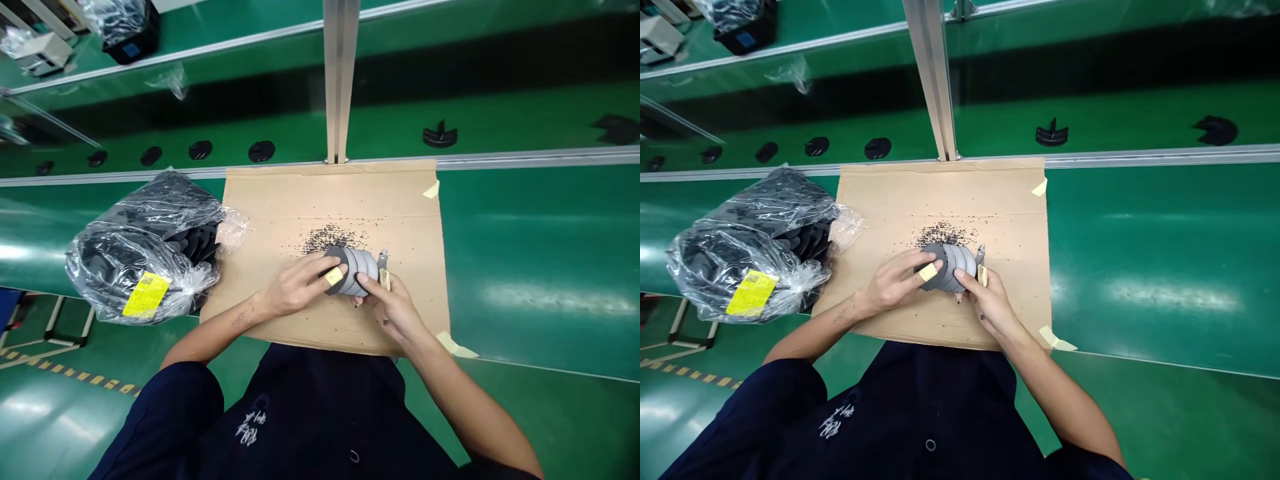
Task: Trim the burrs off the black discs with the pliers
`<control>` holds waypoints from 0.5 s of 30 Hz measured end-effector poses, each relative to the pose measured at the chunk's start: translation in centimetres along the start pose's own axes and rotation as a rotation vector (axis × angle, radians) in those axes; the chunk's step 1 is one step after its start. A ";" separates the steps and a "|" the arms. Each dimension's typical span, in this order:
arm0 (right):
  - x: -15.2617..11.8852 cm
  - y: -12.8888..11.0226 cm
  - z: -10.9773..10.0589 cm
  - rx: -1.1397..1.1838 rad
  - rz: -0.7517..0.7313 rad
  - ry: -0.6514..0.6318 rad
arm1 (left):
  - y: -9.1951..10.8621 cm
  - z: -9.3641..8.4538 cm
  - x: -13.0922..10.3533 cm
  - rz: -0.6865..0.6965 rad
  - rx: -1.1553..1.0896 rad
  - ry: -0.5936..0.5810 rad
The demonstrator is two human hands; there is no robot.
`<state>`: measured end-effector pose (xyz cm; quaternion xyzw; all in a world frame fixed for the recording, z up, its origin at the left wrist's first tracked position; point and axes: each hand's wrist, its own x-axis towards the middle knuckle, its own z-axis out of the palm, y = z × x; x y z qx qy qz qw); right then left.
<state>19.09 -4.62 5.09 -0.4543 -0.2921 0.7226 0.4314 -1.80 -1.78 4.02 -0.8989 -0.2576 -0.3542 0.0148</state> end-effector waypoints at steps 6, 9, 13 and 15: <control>0.2 0.4 0.2 -0.017 -0.019 0.051 | 0.3 1.2 -0.6 -0.074 -0.105 -0.009; 0.5 0.8 0.4 -0.028 -0.064 0.131 | 0.6 1.7 -1.0 -0.080 -0.192 -0.049; 0.8 1.7 0.8 -0.058 -0.159 0.225 | 1.2 2.4 -1.5 -0.112 -0.206 -0.012; 0.8 2.1 0.9 -0.072 -0.184 0.262 | 1.7 2.8 -1.5 -0.153 -0.188 0.014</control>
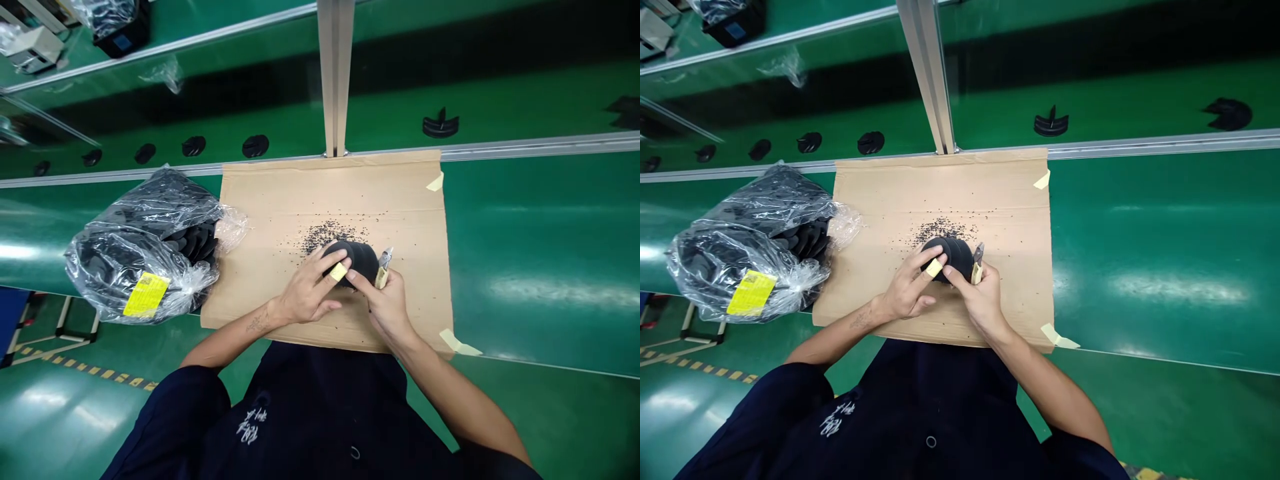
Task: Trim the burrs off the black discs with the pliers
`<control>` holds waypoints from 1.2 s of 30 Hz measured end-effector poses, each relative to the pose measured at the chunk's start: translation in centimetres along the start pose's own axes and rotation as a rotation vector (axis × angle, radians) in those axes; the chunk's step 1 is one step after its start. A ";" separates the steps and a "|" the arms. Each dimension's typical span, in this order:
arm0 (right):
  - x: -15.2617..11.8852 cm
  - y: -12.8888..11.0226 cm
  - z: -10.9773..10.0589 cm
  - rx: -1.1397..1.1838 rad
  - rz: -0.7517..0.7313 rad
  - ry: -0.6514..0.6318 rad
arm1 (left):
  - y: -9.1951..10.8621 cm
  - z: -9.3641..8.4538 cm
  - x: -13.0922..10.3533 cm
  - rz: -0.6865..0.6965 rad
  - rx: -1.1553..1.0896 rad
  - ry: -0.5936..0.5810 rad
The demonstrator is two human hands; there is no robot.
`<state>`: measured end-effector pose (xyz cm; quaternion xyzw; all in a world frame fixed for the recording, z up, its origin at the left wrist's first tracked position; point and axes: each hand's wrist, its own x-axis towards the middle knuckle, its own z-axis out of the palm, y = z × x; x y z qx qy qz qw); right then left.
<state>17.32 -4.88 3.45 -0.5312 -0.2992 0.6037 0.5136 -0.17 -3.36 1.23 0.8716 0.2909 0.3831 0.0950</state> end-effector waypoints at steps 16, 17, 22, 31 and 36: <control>1.1 -3.0 -3.8 -0.766 -0.905 -0.317 | 0.0 -4.7 3.3 -0.167 -0.260 -0.091; 1.1 -3.1 -3.8 -0.782 -0.948 -0.385 | 0.0 -4.8 3.3 -0.130 -0.246 -0.101; 0.7 -1.5 -3.2 -0.676 -0.962 -0.380 | 0.5 -4.6 3.6 -0.123 -0.289 -0.074; -0.4 -0.5 -2.2 -0.574 -0.900 -0.262 | 1.7 -3.9 3.6 -0.111 -0.419 0.077; -0.4 -0.9 -2.3 -0.546 -0.886 -0.275 | 1.9 -3.7 3.6 -0.126 -0.425 0.083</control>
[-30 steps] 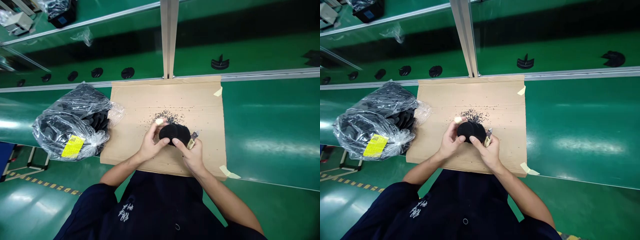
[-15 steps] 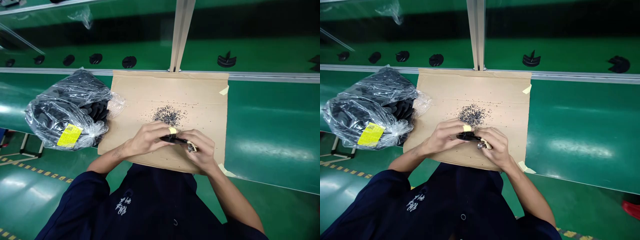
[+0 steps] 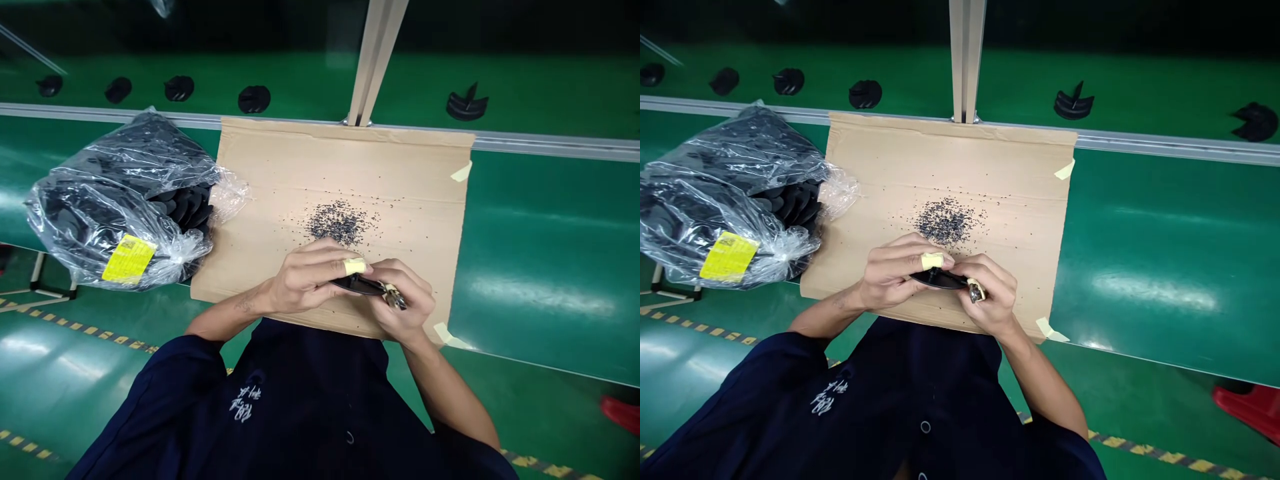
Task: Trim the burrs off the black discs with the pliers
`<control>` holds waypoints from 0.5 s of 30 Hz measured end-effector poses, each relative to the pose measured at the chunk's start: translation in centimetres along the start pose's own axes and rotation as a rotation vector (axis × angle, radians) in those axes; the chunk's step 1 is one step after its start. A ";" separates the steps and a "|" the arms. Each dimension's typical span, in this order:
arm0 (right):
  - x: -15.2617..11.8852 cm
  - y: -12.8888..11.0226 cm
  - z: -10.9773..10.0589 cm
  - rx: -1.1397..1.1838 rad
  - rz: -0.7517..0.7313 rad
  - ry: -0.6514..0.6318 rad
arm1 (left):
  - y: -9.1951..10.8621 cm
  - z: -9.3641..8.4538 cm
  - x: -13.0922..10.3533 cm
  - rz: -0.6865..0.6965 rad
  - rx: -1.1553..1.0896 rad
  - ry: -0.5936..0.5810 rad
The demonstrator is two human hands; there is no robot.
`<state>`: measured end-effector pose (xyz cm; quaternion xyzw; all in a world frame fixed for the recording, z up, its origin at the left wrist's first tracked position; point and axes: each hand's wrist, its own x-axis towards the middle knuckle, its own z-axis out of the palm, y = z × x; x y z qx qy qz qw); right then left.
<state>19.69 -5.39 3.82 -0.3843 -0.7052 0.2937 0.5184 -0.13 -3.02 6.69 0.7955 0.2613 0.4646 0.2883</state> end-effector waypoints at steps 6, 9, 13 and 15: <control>0.1 -0.2 1.0 0.122 0.040 0.025 | 0.0 0.6 0.0 -0.013 0.037 0.068; 0.1 -0.1 1.0 0.205 0.139 0.008 | 0.0 0.4 -0.2 -0.078 0.012 0.010; 0.8 0.1 -1.2 0.051 0.208 -0.246 | 0.0 -0.9 -0.5 -0.163 0.034 -0.046; 1.4 0.2 -2.5 -0.170 0.144 -0.333 | 0.1 -1.4 -0.6 -0.167 0.073 -0.039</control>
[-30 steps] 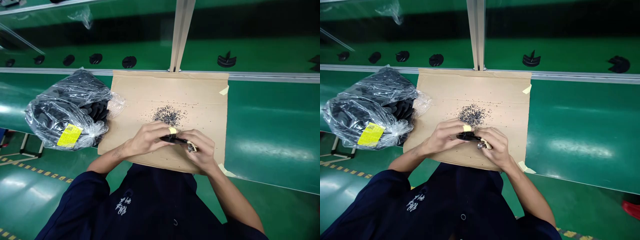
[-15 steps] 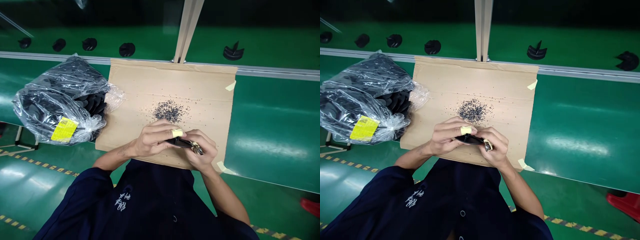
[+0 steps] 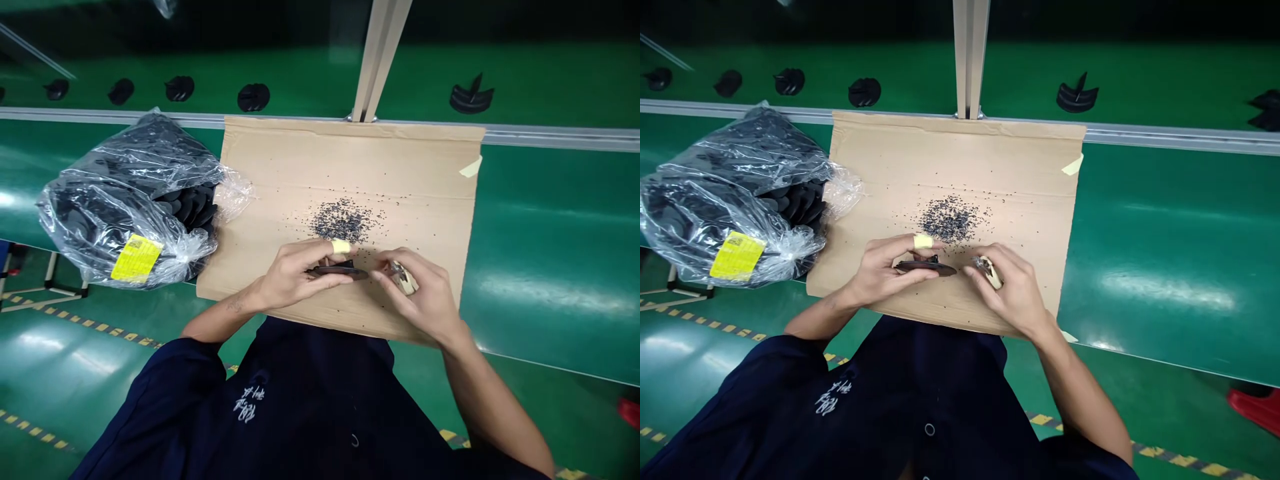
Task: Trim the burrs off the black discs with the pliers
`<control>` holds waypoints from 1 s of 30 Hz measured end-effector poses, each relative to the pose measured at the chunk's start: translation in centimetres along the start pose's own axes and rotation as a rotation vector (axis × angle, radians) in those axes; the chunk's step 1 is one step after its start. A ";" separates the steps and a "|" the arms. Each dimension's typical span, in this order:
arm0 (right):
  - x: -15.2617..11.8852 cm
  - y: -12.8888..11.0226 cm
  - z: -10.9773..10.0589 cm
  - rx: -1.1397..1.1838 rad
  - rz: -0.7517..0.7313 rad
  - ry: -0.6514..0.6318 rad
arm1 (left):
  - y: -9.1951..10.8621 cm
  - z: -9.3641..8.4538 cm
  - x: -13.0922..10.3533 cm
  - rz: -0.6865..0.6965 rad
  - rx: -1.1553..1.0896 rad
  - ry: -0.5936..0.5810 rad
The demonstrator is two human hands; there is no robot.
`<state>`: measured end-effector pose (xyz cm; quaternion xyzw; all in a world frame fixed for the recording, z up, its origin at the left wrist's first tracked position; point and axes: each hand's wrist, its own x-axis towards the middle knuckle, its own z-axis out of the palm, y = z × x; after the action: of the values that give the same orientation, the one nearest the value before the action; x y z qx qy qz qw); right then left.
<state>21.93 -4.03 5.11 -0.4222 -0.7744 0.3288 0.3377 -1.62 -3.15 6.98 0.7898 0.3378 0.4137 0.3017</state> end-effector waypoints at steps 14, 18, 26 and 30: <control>1.2 -1.8 -1.5 -0.888 -0.254 -0.198 | 0.2 0.6 0.0 0.099 -0.013 0.064; 1.8 -1.6 -1.9 -0.772 -0.200 -0.286 | 0.1 0.8 -0.2 0.105 -0.017 0.078; 1.3 -0.4 -3.0 0.223 0.358 -0.157 | -0.1 0.6 0.5 0.132 0.147 0.124; -0.1 0.4 -1.5 0.708 0.564 -0.078 | -0.4 0.7 0.7 0.140 0.244 0.113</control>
<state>23.33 -3.57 5.62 -0.4624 -0.4810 0.6683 0.3290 -0.83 -2.49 6.65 0.8176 0.3460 0.4336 0.1544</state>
